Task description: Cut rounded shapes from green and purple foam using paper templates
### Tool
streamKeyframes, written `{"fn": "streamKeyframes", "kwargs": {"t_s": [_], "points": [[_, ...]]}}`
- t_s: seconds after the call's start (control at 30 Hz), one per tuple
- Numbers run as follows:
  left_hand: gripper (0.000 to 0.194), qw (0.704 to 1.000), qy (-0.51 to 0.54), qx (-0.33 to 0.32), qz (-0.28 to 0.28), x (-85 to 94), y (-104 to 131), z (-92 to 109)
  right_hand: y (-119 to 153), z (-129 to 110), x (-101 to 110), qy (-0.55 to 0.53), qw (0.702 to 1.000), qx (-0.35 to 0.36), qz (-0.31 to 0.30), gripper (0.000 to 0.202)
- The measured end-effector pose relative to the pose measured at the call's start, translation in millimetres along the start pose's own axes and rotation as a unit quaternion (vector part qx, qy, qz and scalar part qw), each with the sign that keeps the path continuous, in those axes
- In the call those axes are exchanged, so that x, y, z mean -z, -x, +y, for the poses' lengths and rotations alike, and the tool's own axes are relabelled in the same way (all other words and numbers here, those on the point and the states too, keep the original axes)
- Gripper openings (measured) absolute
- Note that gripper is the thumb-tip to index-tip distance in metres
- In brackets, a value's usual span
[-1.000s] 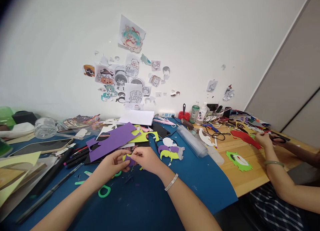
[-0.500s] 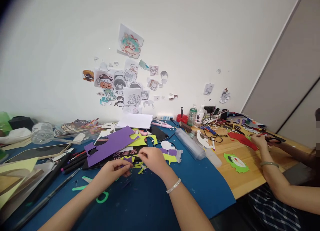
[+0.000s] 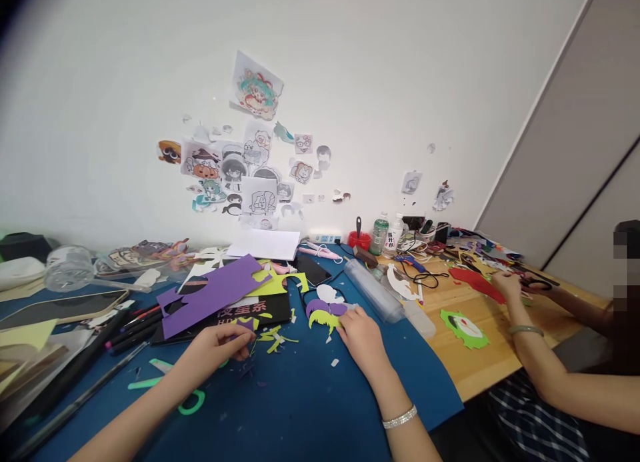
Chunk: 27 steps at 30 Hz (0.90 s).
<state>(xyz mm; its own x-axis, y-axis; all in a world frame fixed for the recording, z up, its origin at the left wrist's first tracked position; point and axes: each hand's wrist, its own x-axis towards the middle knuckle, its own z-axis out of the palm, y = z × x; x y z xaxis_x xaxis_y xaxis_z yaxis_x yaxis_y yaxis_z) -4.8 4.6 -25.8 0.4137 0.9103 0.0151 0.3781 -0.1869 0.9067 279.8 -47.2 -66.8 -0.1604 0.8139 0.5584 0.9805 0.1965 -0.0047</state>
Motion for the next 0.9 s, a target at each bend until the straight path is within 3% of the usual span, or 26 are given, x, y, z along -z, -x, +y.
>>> {"fn": "streamKeyframes", "kwargs": {"t_s": [0.33,0.5,0.63,0.73,0.83,0.9], "points": [[0.035,0.997,0.075,0.009,-0.029,-5.5,-2,-11,-1,-6,18,0.073,0.991,0.068,0.088,0.026],[0.043,0.983,0.173,0.042,-0.055,-9.4,0,-8,-22,-50,25,0.062,0.971,0.178,0.149,0.020],[0.037,0.958,0.270,0.062,-0.076,-10.4,7,0,-38,-92,17,0.054,0.943,0.273,0.186,0.014],[0.032,0.951,0.292,0.059,-0.079,-9.6,9,1,-42,-110,8,0.040,0.931,0.315,0.180,0.016],[0.030,0.959,0.270,0.063,-0.049,-8.6,8,0,-46,-106,4,0.008,0.943,0.306,0.134,0.018],[0.031,0.962,0.257,0.079,-0.032,-7.7,8,0,-51,-86,4,-0.034,0.968,0.221,0.113,0.019]]}}
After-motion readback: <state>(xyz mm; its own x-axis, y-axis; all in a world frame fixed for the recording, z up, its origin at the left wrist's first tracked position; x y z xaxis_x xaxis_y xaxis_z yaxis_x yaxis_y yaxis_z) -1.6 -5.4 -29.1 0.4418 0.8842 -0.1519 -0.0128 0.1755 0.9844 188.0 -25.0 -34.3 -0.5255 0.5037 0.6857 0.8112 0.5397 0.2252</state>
